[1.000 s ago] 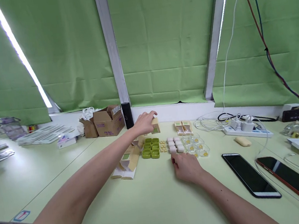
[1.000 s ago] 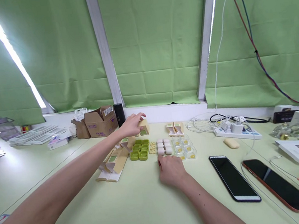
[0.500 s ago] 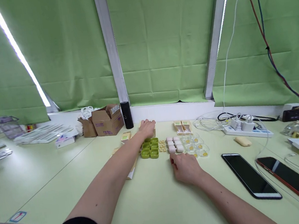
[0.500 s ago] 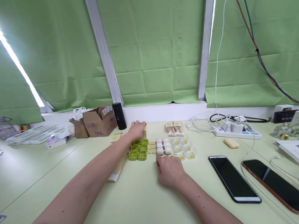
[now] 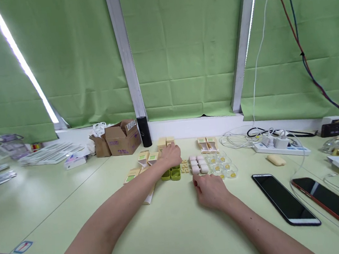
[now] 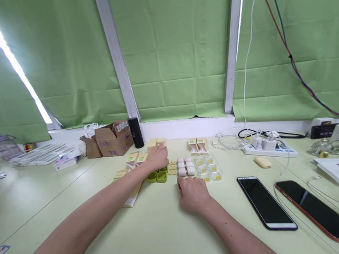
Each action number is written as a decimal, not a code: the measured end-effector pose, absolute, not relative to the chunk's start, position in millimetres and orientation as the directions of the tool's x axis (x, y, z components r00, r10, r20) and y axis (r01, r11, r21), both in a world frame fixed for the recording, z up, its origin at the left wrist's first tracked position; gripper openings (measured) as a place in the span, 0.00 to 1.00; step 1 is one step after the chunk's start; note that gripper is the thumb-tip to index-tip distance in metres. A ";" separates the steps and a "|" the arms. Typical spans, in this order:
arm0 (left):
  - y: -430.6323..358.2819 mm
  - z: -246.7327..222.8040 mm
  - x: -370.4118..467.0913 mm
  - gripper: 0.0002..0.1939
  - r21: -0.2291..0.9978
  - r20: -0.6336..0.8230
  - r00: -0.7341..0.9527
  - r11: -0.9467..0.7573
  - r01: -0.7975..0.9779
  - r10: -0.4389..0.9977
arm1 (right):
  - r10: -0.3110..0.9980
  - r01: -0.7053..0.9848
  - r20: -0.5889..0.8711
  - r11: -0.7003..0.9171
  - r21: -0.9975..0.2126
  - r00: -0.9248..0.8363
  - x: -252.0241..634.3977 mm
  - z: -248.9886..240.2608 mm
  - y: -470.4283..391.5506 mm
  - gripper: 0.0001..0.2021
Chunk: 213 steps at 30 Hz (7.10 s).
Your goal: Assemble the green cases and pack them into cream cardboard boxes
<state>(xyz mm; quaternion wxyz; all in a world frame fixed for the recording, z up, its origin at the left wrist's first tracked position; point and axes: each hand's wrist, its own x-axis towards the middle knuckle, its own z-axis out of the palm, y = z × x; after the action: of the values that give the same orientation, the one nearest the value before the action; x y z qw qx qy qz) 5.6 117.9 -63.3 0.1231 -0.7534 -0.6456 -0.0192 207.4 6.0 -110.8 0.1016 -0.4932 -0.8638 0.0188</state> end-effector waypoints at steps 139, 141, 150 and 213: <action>1.7 -93.6 9.0 0.22 0.168 0.810 0.321 -0.720 0.674 0.490 | 0.953 -0.272 0.258 0.209 -0.939 -0.158 199.3 -106.5 20.0 0.32; 0.9 -93.7 9.9 0.21 0.189 0.809 0.308 -0.718 0.670 0.501 | 0.947 -0.268 0.284 0.238 -0.934 -0.149 200.9 -108.3 21.2 0.31; 3.4 -98.3 8.2 0.17 0.284 0.814 0.207 -0.683 0.673 0.542 | 0.855 -0.288 0.508 0.462 -0.839 -0.106 207.6 -113.8 20.6 0.24; 21.3 -109.4 -4.2 0.23 0.760 0.598 -0.141 -0.502 0.413 0.789 | 0.605 0.680 0.371 0.724 0.112 -0.705 186.7 -123.1 34.1 0.17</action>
<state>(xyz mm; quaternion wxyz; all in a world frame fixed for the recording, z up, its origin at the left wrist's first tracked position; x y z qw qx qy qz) -4.2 21.3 -109.4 -0.1595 -0.6356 -0.4727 -0.5891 186.7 34.1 -123.1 0.1560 -0.3510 -0.9153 -0.1212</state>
